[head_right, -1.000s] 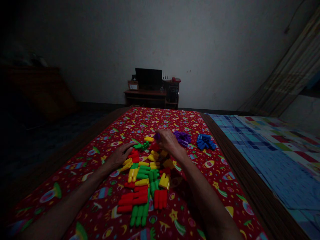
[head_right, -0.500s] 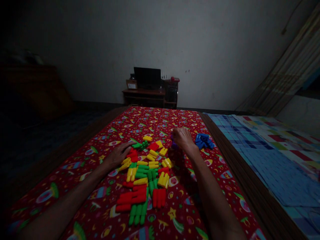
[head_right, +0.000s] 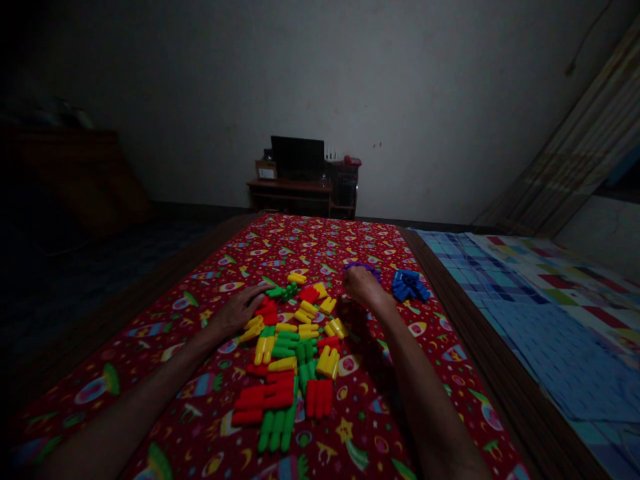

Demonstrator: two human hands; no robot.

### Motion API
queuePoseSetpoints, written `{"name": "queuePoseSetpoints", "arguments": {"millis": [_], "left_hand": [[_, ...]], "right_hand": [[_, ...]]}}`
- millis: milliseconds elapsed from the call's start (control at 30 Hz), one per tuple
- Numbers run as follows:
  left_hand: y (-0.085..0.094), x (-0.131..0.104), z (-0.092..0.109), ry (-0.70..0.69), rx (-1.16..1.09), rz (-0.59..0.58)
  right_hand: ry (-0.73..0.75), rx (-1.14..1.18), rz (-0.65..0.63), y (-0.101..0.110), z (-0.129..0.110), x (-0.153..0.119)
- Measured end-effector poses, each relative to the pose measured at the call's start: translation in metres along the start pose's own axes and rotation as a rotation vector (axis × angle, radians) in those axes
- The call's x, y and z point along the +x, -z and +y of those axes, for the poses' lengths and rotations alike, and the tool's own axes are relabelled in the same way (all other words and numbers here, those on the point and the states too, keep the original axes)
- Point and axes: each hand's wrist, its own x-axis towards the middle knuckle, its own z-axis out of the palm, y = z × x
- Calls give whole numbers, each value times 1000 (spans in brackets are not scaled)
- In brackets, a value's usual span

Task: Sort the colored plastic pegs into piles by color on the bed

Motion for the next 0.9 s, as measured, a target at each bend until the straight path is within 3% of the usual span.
{"name": "queuePoseSetpoints", "arguments": {"millis": [133,300,400,500,633,900], "left_hand": [[0,0,0,1,6,6],[-1,1,-1,-11,14,0],[-1,1,-2,-15,15,3],[0,0,-1,3,13,-6],[1,0,2,14,7,-9],[1,1,3,4,-48,35]], "right_hand": [[160,123,29,-7,-23,-1],[374,231,188,-42,-53,1],[514,258,182,-54,-55,4],[457,314,151,-49,-49,6],[253,339,244,-37,-41,6],[330,343,11,-45,-50,8]]}}
